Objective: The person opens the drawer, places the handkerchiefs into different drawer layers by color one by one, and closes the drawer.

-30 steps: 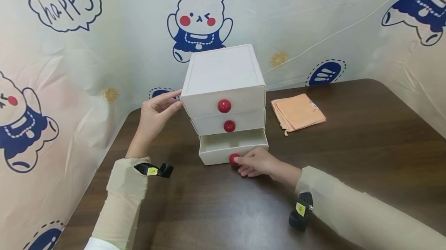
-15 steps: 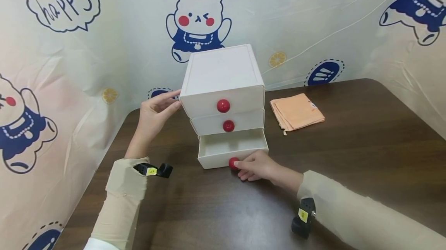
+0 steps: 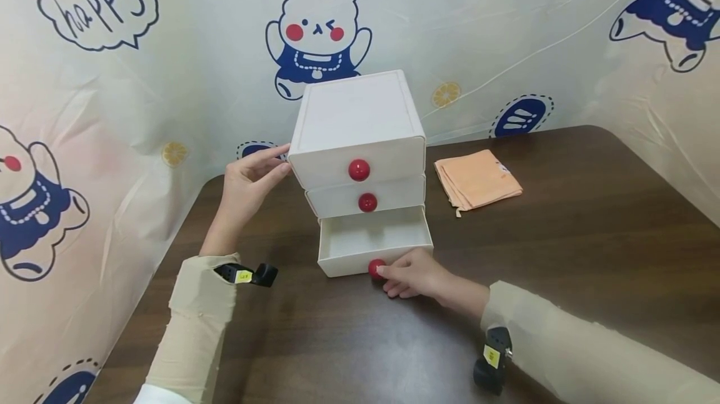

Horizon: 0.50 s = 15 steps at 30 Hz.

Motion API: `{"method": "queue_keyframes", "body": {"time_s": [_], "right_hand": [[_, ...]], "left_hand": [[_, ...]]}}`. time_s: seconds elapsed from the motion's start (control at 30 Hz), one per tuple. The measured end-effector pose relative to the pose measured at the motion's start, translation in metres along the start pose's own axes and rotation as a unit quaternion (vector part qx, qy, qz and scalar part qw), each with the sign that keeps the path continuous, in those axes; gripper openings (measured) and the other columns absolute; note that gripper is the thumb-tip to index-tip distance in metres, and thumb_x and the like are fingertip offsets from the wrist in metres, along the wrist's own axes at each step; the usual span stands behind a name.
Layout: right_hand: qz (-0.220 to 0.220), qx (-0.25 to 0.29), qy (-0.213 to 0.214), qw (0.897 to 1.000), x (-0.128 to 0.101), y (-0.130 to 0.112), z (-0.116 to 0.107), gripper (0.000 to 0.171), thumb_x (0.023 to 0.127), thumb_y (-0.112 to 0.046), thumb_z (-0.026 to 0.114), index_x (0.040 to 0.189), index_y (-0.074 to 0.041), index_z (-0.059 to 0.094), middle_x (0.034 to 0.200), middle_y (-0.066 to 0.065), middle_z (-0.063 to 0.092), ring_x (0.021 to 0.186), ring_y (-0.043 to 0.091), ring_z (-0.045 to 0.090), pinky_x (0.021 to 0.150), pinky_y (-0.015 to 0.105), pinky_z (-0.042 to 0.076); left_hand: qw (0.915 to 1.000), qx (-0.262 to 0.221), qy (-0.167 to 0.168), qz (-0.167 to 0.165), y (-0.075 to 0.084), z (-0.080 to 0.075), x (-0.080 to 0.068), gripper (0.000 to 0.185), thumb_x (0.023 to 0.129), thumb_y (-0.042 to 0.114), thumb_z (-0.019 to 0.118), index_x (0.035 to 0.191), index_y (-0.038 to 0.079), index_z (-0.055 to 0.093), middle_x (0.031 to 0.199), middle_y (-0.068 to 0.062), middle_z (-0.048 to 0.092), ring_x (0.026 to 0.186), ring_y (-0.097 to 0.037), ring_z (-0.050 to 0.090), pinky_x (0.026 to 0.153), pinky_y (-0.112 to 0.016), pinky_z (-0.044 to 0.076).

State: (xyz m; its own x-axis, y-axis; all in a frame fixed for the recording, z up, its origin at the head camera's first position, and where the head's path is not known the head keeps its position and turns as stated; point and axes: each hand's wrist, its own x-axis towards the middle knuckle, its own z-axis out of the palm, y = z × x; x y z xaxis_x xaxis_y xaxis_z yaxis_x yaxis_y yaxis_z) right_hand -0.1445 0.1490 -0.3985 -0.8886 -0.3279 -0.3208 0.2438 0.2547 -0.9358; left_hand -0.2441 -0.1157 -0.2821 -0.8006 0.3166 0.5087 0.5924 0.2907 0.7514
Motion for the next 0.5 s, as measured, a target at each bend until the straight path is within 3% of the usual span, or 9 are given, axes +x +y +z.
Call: {"method": "queue_keyframes", "body": {"time_s": [0.5], "right_hand": [[-0.004,0.003,0.003,1.000,-0.0088,-0.0006,0.0056,0.036,0.088,-0.024,0.061,0.098,0.011,0.066,0.080,0.016,0.068,0.072,0.023,0.067,0.068,0.037,0.054]], "left_hand": [[0.9999,0.002,-0.004,-0.009,0.0028,-0.0010,-0.0003,0.033,0.087,0.006,0.062,0.119,-0.001,0.060,0.100,-0.020,0.065,0.085,-0.022,0.063,0.073,-0.025,0.049]]}}
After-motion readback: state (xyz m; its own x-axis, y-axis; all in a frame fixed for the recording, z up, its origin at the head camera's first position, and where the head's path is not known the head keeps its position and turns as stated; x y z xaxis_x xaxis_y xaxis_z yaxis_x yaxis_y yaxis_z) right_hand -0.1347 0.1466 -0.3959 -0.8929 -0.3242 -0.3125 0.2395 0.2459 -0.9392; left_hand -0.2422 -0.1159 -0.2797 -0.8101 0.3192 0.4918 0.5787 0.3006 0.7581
